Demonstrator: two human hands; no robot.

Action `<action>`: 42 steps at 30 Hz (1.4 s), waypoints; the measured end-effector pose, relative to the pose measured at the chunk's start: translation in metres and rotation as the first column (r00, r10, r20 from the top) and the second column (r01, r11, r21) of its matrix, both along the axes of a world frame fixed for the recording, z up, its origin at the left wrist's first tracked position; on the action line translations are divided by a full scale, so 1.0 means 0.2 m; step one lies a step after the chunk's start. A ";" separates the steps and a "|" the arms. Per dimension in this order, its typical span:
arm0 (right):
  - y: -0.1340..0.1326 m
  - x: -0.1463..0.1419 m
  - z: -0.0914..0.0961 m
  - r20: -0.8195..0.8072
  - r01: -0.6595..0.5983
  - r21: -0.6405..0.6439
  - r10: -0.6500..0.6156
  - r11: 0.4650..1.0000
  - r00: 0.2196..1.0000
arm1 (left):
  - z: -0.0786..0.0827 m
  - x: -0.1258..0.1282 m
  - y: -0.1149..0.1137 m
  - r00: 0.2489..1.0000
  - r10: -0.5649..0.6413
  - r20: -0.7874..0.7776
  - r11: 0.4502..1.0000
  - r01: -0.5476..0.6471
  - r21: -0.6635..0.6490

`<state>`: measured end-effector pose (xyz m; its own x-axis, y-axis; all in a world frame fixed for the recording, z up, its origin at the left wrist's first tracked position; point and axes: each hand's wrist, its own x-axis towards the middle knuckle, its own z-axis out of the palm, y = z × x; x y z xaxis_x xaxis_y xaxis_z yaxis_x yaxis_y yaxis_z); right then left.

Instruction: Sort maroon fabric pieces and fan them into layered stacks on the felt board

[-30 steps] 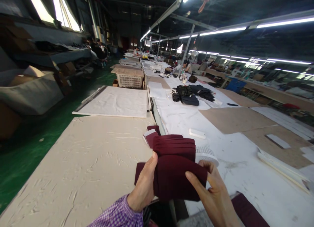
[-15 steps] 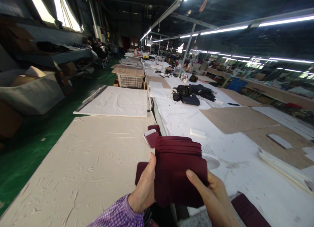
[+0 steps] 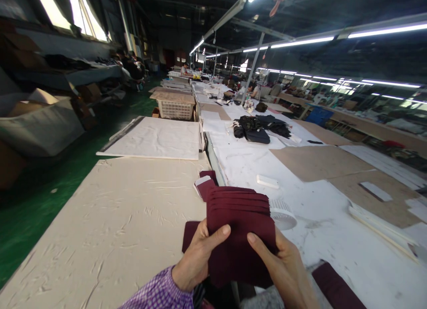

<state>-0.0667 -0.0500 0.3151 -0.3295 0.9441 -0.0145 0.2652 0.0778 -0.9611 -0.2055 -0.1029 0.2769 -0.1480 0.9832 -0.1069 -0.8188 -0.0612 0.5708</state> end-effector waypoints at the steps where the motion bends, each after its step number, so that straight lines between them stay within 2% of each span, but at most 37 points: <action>1: 0.00 0.00 0.00 0.003 0.001 0.021 -0.001 1.000 1.000 | 0.01 0.00 0.00 1.000 0.002 0.002 1.000 -0.002 -0.019; 4: 0.01 0.00 -0.01 0.047 -0.015 0.083 0.011 0.996 0.999 | 0.01 0.00 0.00 1.000 -0.004 0.017 0.999 0.005 -0.054; 9: 0.04 0.03 -0.02 0.154 -0.124 0.134 0.103 0.983 0.983 | 0.02 -0.01 0.00 1.000 -0.005 0.019 0.995 0.007 -0.097; 14: 0.06 0.04 -0.03 0.118 -0.150 0.068 0.141 0.986 0.983 | 0.02 -0.02 0.00 1.000 0.001 0.006 0.994 0.000 -0.114; 21: 0.07 0.06 0.00 -0.032 -0.005 0.074 0.008 0.997 0.999 | 0.03 -0.04 -0.03 0.997 -0.066 -0.043 0.993 0.061 -0.103; 26: 0.04 0.01 0.03 -0.099 0.039 -0.026 -0.041 0.999 0.994 | 0.01 -0.05 -0.03 0.998 -0.055 -0.039 0.996 0.052 -0.076; 30: 0.02 -0.02 0.04 -0.091 0.060 -0.037 -0.063 0.998 0.994 | 0.00 -0.04 -0.03 0.997 -0.059 -0.043 0.997 0.056 -0.050; 42: 0.04 -0.03 0.04 0.019 0.065 0.094 -0.067 0.993 0.998 | 0.02 -0.04 -0.03 0.996 -0.051 -0.074 0.998 0.049 -0.036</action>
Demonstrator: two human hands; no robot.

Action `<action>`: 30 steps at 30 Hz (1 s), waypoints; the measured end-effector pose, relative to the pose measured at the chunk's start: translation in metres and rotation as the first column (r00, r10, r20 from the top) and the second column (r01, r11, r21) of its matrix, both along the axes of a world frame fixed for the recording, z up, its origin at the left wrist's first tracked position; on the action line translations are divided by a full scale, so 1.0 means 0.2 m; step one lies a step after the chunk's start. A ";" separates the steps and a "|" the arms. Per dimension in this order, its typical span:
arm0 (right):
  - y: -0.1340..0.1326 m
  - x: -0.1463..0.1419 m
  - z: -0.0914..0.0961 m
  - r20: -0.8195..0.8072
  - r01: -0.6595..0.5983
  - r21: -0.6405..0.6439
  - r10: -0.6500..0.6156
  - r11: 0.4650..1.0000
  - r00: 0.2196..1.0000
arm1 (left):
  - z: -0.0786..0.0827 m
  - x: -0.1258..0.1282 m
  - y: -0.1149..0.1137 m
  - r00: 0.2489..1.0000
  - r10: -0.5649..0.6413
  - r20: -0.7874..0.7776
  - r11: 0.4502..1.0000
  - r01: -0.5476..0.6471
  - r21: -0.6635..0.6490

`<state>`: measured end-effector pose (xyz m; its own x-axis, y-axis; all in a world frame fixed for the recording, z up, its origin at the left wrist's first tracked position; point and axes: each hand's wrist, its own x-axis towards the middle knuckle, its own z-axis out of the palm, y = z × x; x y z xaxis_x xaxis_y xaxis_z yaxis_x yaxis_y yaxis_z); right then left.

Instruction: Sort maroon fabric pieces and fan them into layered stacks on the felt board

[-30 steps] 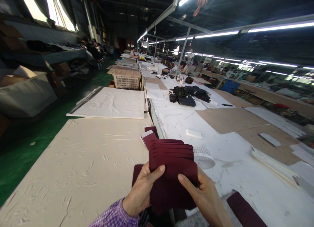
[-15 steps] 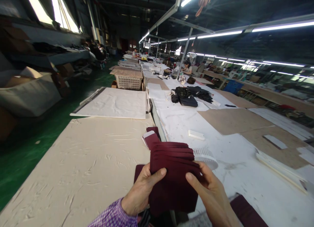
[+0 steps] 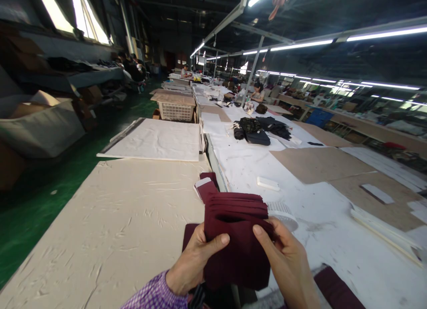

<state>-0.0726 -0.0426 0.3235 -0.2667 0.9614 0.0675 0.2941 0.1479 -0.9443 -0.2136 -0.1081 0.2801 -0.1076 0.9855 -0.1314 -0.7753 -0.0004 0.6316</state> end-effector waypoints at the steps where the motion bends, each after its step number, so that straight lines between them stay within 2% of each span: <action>1: 0.00 0.00 0.00 0.000 0.005 -0.002 -0.005 1.000 1.000 | 0.00 0.00 0.00 1.000 -0.001 0.001 1.000 0.001 0.003; 5: 0.00 0.00 0.00 0.015 0.011 -0.016 -0.011 1.000 1.000 | 0.00 -0.01 0.00 1.000 -0.014 0.021 1.000 0.014 -0.023; 10: 0.02 0.01 -0.03 0.072 -0.011 0.016 0.010 1.000 0.997 | -0.01 0.00 0.00 0.995 0.045 0.093 0.997 -0.039 -0.067; 13: 0.03 0.01 -0.05 0.075 -0.024 0.017 0.023 1.000 0.997 | -0.02 0.00 0.01 0.998 0.039 0.057 0.998 -0.036 -0.050; 17: 0.03 0.01 -0.07 -0.003 0.001 0.061 -0.001 0.998 1.000 | -0.02 0.00 0.02 0.999 0.035 0.014 0.998 -0.034 -0.053; 23: 0.02 0.01 -0.06 -0.112 -0.012 0.017 0.014 1.000 0.994 | 0.00 -0.03 0.01 1.000 0.011 -0.025 0.998 -0.013 -0.061; 30: 0.02 0.02 -0.07 0.000 -0.014 0.164 0.014 0.986 1.000 | 0.00 -0.05 0.02 0.999 0.016 -0.052 0.999 -0.018 -0.049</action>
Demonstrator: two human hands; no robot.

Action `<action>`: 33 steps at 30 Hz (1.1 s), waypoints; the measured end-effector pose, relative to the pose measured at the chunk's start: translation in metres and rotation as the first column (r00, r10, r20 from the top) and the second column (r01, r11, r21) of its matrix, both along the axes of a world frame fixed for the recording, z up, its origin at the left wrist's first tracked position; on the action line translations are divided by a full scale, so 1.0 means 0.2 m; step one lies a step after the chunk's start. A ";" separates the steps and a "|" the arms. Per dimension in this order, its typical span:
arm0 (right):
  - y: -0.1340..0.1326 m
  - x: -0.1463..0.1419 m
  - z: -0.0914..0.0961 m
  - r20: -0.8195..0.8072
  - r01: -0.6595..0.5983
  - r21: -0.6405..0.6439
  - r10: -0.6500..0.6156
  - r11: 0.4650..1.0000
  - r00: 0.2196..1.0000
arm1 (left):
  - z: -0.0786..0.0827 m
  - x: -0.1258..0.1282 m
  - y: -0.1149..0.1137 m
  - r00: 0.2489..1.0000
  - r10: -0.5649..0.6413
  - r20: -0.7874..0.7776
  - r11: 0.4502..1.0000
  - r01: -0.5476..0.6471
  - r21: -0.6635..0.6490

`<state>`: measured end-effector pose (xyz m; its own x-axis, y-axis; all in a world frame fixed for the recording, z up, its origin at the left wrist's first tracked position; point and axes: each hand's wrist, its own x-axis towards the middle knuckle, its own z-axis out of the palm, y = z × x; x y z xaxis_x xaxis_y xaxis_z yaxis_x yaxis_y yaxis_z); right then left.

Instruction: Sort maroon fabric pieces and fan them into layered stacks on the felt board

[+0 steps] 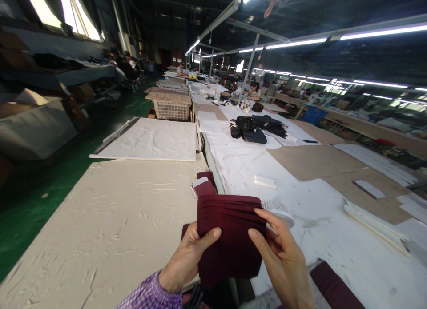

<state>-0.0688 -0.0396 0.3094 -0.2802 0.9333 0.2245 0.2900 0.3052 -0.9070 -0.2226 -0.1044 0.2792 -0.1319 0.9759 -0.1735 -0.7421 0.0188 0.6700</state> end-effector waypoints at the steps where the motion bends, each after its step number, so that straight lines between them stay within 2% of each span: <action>1: 0.00 0.00 0.00 0.025 -0.006 0.023 0.005 1.000 1.000 | 0.00 0.00 0.00 1.000 -0.005 -0.007 1.000 0.005 0.005; 9: 0.00 -0.01 0.08 0.152 -0.103 0.215 0.071 0.971 0.986 | -0.01 -0.04 -0.01 0.992 -0.025 -0.121 0.999 0.029 0.031; 14: 0.00 -0.01 0.09 0.186 -0.104 0.215 0.064 0.971 0.981 | -0.02 -0.06 -0.01 0.986 -0.053 -0.160 0.997 0.061 0.042; 22: 0.02 0.00 0.09 0.186 -0.116 0.138 0.089 0.984 0.979 | -0.06 -0.08 -0.01 0.966 -0.085 -0.243 0.995 0.095 0.032; 33: 0.03 0.01 0.07 0.254 -0.189 0.200 0.136 0.961 0.958 | -0.06 -0.10 0.00 0.951 -0.106 -0.289 0.992 0.122 0.037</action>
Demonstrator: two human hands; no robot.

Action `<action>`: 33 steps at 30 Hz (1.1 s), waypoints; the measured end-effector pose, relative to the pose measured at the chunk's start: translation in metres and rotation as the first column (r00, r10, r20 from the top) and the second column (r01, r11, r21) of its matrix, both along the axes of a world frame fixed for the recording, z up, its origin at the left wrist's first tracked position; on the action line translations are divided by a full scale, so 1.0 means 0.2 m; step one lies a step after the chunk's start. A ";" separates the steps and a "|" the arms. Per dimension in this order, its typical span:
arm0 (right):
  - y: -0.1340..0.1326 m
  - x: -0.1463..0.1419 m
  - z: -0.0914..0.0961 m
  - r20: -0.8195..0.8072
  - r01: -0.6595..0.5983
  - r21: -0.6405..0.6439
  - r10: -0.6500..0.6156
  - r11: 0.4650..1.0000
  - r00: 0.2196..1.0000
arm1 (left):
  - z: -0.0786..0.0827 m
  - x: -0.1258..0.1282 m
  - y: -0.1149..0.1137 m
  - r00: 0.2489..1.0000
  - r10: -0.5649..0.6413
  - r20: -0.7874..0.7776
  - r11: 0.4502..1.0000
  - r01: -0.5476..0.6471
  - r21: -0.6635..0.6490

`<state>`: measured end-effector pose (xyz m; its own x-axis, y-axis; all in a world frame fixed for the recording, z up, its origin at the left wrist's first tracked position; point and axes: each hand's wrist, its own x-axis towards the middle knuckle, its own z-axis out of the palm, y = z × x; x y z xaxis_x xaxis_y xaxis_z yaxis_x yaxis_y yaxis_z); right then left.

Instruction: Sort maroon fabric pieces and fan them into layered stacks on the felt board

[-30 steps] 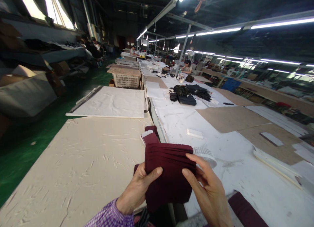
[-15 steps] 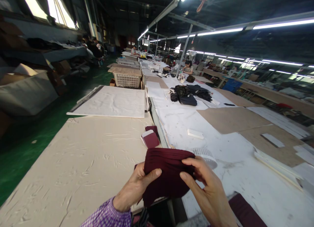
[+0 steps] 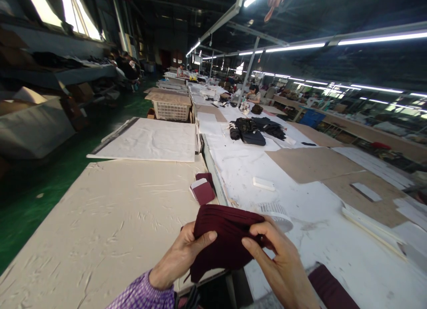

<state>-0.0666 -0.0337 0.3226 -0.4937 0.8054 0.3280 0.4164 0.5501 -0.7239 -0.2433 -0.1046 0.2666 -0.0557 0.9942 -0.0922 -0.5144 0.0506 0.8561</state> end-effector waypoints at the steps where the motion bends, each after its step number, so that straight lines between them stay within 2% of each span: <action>1: 0.00 0.00 -0.01 0.002 -0.003 0.014 0.003 1.000 1.000 | -0.01 0.00 0.00 1.000 0.002 0.006 1.000 -0.002 0.005; 9: -0.01 0.00 -0.02 -0.002 -0.016 0.046 0.016 0.999 1.000 | -0.02 -0.01 0.02 1.000 0.010 0.024 1.000 -0.010 0.004; 16: 0.01 0.00 0.01 0.015 -0.054 0.185 0.052 0.981 0.999 | -0.02 -0.03 0.01 1.000 0.015 0.004 1.000 -0.015 0.009; 21: 0.02 -0.01 0.00 0.057 -0.145 0.278 0.134 0.950 0.989 | -0.02 -0.03 0.01 1.000 0.008 -0.002 1.000 -0.008 0.021; 28: 0.00 -0.01 0.01 0.058 -0.117 0.248 0.106 0.962 0.993 | -0.02 -0.04 -0.01 0.999 -0.005 -0.032 0.999 0.006 0.033; 33: 0.00 0.00 0.01 0.074 -0.133 0.295 0.116 0.946 0.990 | -0.02 -0.04 -0.02 0.999 -0.014 -0.048 0.999 0.016 0.032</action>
<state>-0.0669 -0.0345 0.3251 -0.6081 0.6054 0.5134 0.3653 0.7877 -0.4962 -0.2517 -0.1081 0.2622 -0.0442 0.9974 -0.0577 -0.4725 0.0300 0.8808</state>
